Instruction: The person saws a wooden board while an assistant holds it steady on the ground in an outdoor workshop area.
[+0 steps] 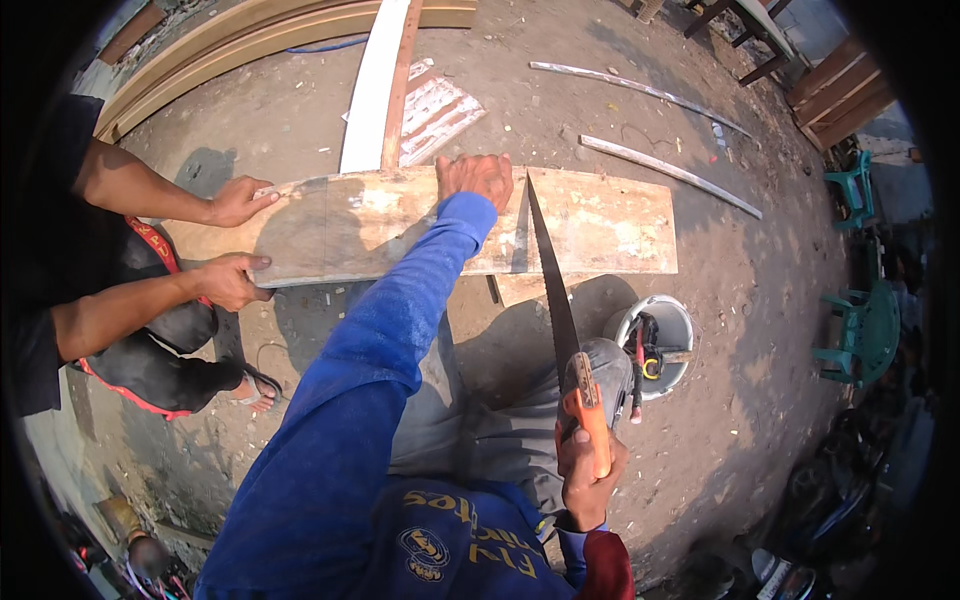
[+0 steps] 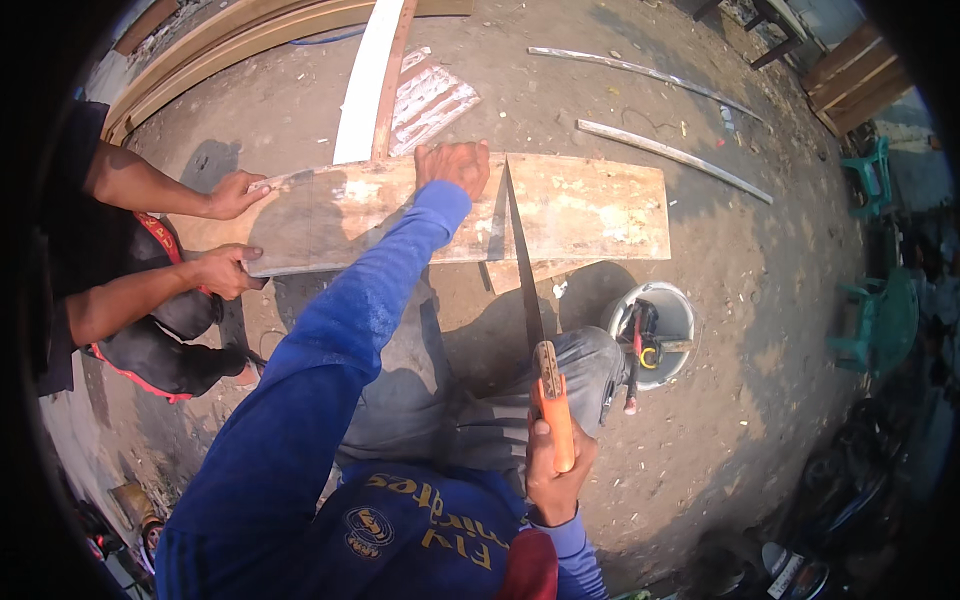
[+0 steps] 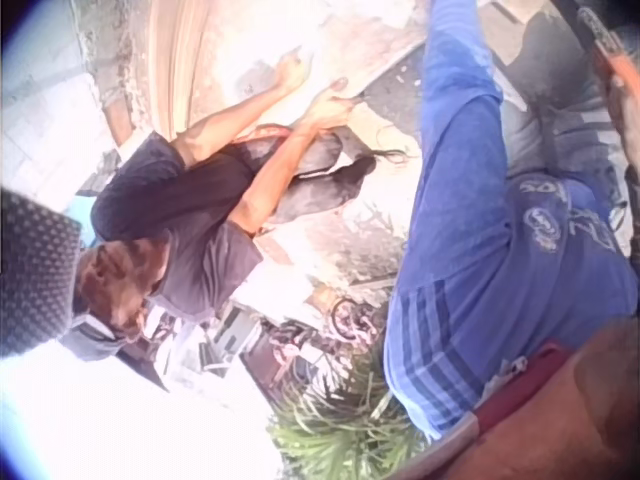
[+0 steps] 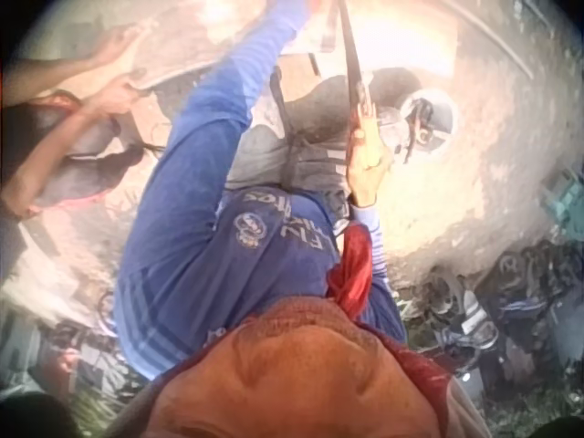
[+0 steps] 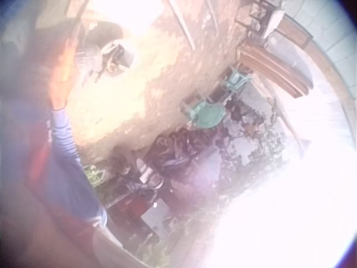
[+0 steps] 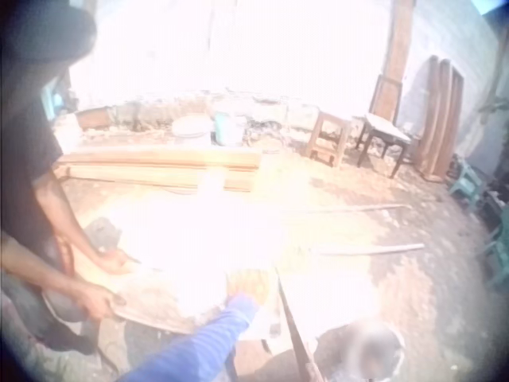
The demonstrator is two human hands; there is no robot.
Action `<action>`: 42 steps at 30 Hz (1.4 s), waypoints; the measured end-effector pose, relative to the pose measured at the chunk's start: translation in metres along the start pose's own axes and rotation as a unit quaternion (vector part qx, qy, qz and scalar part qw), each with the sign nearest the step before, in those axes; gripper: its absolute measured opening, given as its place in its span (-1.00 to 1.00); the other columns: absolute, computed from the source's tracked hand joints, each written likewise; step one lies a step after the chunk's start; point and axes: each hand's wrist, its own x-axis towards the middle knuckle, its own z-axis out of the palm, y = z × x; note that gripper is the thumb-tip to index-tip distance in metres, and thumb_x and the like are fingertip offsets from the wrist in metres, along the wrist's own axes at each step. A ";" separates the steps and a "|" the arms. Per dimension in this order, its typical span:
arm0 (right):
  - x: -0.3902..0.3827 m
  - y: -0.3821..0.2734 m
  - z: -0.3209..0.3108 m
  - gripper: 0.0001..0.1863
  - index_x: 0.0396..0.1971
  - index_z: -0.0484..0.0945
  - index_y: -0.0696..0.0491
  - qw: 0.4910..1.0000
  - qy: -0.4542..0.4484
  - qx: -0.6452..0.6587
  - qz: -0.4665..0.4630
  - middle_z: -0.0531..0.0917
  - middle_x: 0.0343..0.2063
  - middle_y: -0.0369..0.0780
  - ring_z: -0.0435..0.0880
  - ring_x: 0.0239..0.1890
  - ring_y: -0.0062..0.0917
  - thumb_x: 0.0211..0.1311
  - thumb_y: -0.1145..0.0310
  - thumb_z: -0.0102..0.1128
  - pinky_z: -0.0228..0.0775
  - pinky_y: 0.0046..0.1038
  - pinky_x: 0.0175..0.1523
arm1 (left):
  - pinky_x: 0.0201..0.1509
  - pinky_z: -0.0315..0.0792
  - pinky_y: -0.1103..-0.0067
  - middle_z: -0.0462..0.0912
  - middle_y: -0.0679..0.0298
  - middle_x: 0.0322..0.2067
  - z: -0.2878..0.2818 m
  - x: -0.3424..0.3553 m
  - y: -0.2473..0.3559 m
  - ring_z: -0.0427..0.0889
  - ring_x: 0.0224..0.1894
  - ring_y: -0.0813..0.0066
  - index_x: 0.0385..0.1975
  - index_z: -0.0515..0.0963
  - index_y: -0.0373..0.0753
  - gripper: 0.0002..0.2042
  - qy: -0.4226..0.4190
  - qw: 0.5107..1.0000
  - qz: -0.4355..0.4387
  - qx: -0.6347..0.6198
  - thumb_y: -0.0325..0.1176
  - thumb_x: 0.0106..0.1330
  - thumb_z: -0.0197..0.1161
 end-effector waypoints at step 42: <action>-0.024 0.029 -0.008 -0.44 0.18 0.65 0.28 0.999 -0.012 -0.036 -0.027 0.69 -0.44 -0.30 0.44 -0.57 -0.80 0.52 0.06 0.16 0.24 -0.64 -0.43 | 0.06 0.26 0.21 0.72 -0.04 -0.51 0.009 -0.001 -0.009 0.71 -0.35 0.01 -0.51 0.74 -0.23 -0.46 0.012 1.000 0.019 0.004 -0.06 0.57 -0.08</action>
